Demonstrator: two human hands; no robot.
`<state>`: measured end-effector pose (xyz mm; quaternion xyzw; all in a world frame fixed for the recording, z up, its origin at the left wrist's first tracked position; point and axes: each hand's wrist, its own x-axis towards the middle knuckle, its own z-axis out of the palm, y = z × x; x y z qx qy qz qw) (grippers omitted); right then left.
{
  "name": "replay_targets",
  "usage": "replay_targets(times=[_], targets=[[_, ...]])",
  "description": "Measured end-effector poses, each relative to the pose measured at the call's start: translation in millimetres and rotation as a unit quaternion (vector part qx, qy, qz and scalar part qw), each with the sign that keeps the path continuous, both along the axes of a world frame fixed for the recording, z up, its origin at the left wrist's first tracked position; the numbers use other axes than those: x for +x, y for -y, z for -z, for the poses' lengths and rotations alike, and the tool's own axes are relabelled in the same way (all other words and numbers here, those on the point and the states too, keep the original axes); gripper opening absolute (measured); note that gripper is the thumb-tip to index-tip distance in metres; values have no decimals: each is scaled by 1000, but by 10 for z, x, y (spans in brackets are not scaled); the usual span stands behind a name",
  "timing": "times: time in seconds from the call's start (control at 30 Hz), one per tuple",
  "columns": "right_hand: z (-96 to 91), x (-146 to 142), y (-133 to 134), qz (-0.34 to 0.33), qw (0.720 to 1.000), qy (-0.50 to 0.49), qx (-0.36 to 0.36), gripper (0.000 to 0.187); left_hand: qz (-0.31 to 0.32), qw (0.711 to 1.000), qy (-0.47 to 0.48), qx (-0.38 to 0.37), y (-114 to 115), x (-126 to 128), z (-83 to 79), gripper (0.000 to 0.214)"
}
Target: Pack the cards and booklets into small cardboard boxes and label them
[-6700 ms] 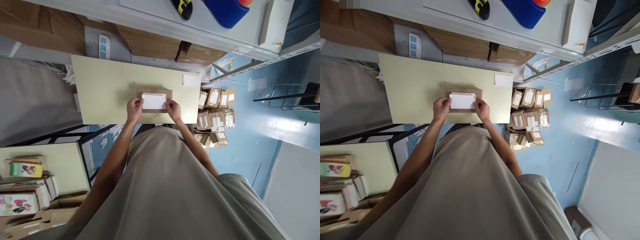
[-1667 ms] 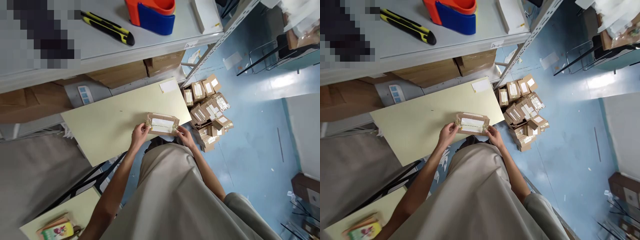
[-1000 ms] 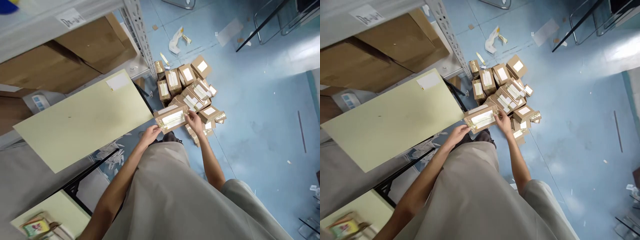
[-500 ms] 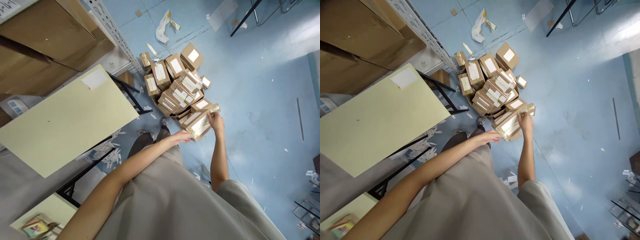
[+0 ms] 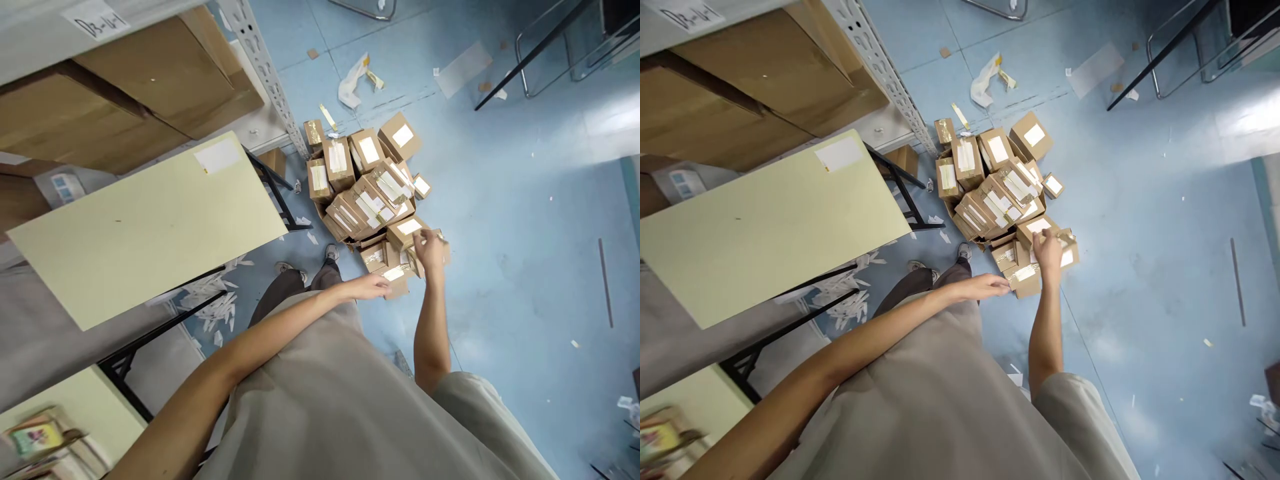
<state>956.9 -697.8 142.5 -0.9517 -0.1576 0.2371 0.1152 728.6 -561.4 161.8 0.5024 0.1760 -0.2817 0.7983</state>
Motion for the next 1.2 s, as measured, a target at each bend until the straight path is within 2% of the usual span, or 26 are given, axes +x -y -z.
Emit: replay_targets(times=[0.07, 0.13, 0.23, 0.4, 0.67, 0.8, 0.93, 1.07, 1.2], targets=[[56, -216, -220, -30, 998, -54, 17, 53, -43, 997, -61, 27, -395, -258, -34, 42], [101, -442, -431, -64, 992, -97, 42, 47, -111, 988, -105, 19, -722, -525, -71, 54], [122, -773, -732, -120, 981, -133, 70, 39, -209, 971, -114, 15, -1041, -924, -137, 59], [-26, -1310, -1289, -243, 955, -148, 80, 38, -346, 933, -96, 16, -1278, -1528, -285, 61], [-570, -2372, -2310, -392, 896, -155, 140, 37, -509, 859, -47, 2, -1487, -2596, -455, 63], [-839, -3080, -2755, -438, 867, -163, 173, 41, -607, 794, -15, 3, -1610, -3279, -540, 63], [-987, -3908, -3122, -477, 832, -181, 217, 48, -691, 723, 2, 21, -1742, -4097, -655, 57], [-1043, -4802, -3410, -512, 791, -221, 252, 50, -778, 626, 37, 24, -1757, -4948, -759, 53], [-1090, -5680, -3654, -568, 741, -269, 236, 47, -855, 513, 74, 4, -1606, -5688, -832, 62]])
